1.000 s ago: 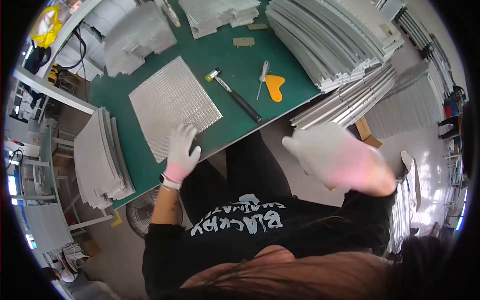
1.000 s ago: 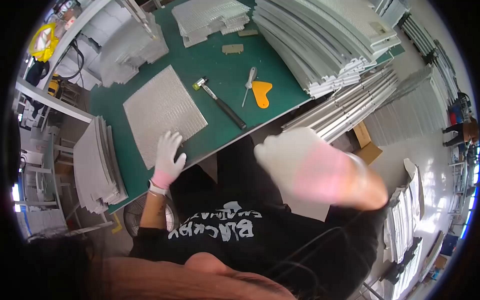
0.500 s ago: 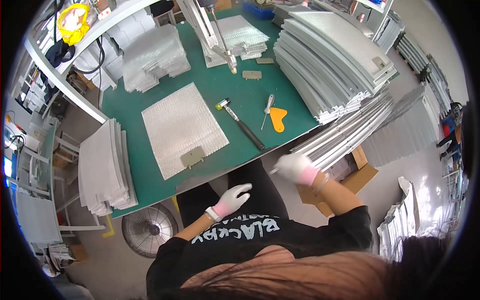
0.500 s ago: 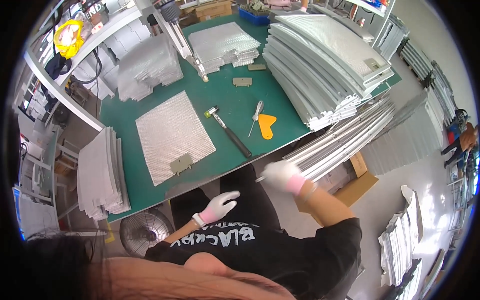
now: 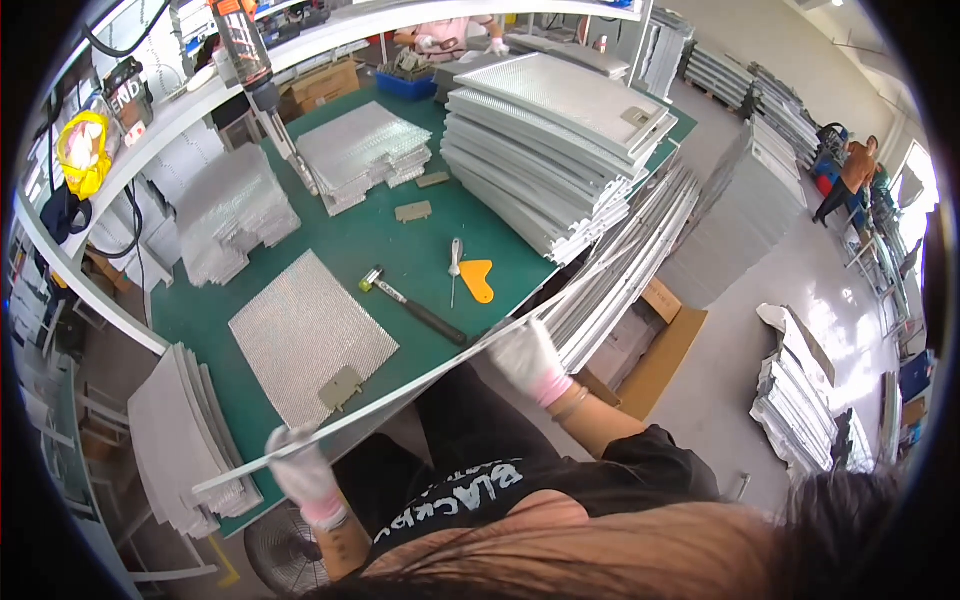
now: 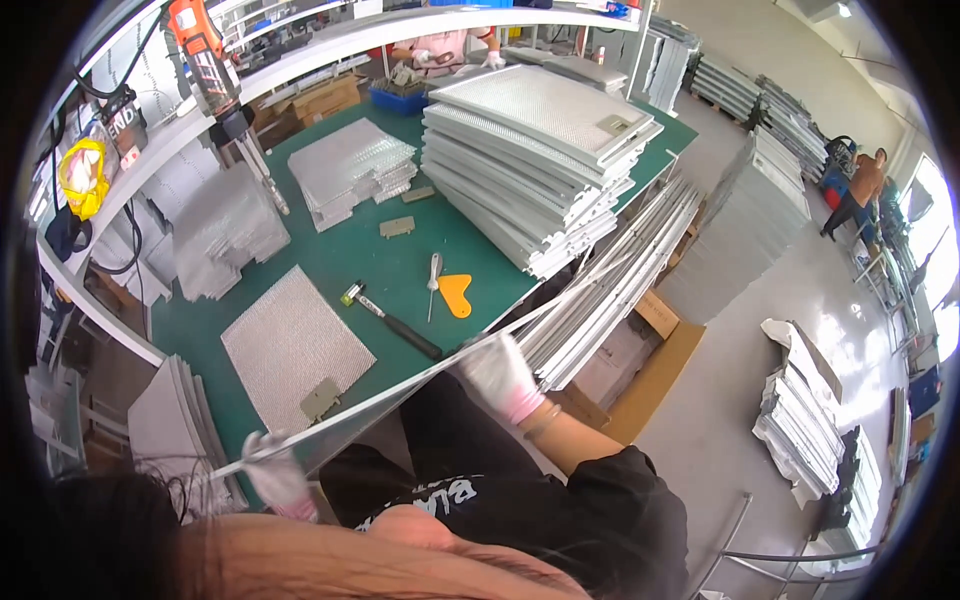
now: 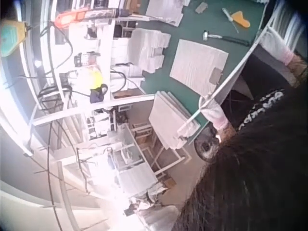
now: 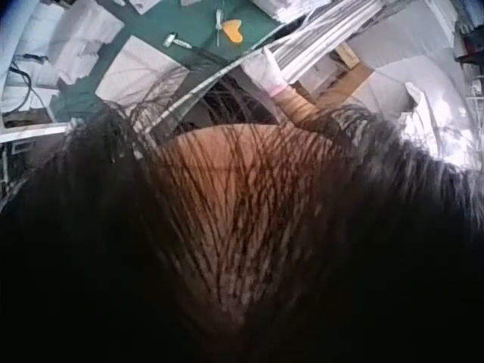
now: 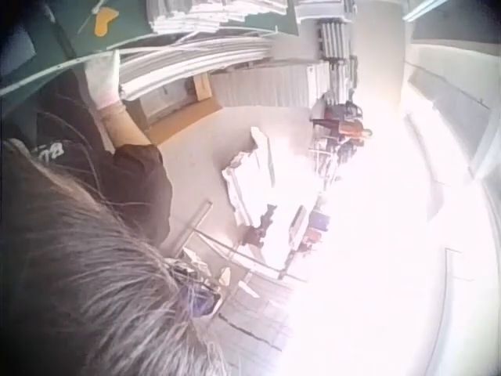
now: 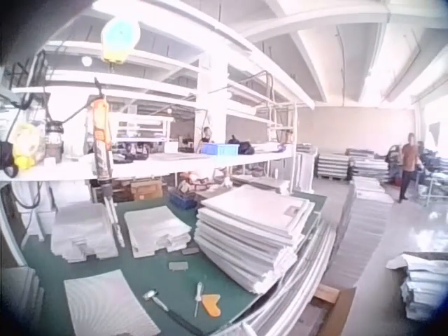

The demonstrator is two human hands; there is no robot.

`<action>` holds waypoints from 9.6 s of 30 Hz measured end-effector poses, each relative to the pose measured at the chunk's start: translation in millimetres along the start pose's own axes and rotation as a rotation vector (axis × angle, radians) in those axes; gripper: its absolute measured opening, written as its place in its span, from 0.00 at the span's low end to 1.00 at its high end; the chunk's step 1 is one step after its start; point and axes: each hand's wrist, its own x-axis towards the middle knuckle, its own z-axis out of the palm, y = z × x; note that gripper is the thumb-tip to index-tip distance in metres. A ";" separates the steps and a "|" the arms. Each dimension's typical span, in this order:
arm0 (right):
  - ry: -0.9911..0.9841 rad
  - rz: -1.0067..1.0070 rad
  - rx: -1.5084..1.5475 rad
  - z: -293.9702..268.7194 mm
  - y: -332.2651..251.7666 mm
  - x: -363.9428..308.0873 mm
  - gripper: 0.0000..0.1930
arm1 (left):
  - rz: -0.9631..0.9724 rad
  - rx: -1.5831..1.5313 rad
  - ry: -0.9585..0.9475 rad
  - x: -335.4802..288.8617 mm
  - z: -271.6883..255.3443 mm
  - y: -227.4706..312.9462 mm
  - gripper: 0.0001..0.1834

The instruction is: Assembling metal mesh filters by applying frames and securing them with a hammer and power screwdriver.

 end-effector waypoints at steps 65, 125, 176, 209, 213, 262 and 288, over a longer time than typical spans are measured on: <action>-0.621 -0.346 -2.348 35.6 163.5 176.0 0.18 | -0.513 1.003 -0.500 156.8 -124.5 -167.2 0.33; -0.158 0.302 -1.019 33.2 109.3 -17.8 0.30 | -0.904 -0.906 0.185 29.5 155.8 -117.0 0.20; -0.667 0.101 -1.864 72.4 145.6 138.3 0.20 | -0.698 -0.901 0.154 16.0 133.2 -118.4 0.17; -0.723 -0.265 -1.292 144.0 93.6 17.8 0.17 | -0.162 0.502 0.187 -2.6 -12.9 124.3 0.31; -0.776 -0.285 -1.288 150.7 97.9 5.9 0.21 | -0.140 0.302 0.187 -29.6 -15.2 152.4 0.38; -0.530 -0.858 -1.303 219.8 106.8 107.0 0.13 | 0.120 0.334 0.302 138.0 -6.5 101.7 0.03; -0.664 -0.343 -1.130 204.2 98.0 104.6 0.15 | -0.139 0.186 0.124 125.0 -40.8 76.4 0.25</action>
